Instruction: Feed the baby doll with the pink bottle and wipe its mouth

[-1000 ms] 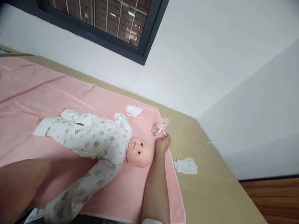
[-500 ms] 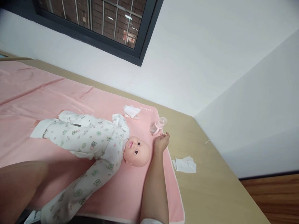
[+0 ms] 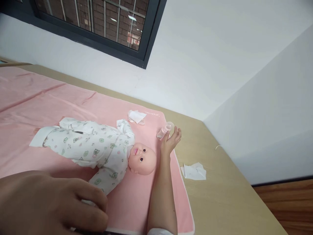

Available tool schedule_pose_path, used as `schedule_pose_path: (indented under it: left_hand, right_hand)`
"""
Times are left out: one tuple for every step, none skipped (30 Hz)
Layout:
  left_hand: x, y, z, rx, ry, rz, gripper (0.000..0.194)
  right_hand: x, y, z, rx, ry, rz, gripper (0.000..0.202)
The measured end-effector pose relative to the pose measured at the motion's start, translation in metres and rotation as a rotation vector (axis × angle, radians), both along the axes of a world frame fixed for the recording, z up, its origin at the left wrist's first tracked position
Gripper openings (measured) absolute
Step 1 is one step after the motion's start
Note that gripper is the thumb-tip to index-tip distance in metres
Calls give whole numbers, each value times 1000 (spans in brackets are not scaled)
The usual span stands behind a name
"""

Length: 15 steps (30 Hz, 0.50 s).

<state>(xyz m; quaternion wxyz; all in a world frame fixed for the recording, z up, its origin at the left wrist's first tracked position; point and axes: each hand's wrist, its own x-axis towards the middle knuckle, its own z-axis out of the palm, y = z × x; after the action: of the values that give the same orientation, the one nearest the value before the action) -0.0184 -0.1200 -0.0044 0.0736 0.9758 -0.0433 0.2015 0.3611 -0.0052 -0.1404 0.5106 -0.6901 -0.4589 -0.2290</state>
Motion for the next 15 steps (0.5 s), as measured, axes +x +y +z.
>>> schedule_pose_path:
  left_hand:
    - [6,2,11,-13,16,-6,10]
    - [10,2,19,-34,45,-8,12]
    - [13,2,23,-48,70,-9,12]
    - [14,1,26,-59,95,-7,12]
    - [14,0,26,-67,122,-8,10]
    - [14,1,24,-67,146,-18,9]
    - [14,1,22,-66,167,-39,9]
    - [14,3,20,-62,187,-64,11]
    - [14,4,17,-55,206,-91,14]
    - [14,6,16,-53,218,-112,18]
    - [15,7,14,-47,220,-119,21]
    - [15,8,13,-40,214,-115,22]
    - [16,9,13,-22,202,-104,22]
    - [16,9,13,6,184,-94,20]
    - [17,9,12,37,164,-88,18]
  right_hand:
    - [-1,1,3,-31,-33,13,54]
    - [-2,2,6,-61,-64,29,56]
    - [-3,3,7,-87,-92,47,58]
    - [-3,4,8,-108,-116,67,60]
    - [-2,5,9,-125,-137,88,63]
    - [-2,6,9,-140,-153,109,66]
    - [-1,7,9,-157,-161,127,68]
    - [0,7,9,-174,-159,142,70]
    - [1,7,9,-193,-145,152,71]
    - [1,7,9,-211,-123,157,71]
    - [2,7,8,-227,-96,158,72]
    - [2,7,8,-239,-74,157,72]
    - [3,6,8,-248,-65,158,71]
    - [3,6,8,-252,-69,162,70]
    - [3,6,8,-251,-82,164,68]
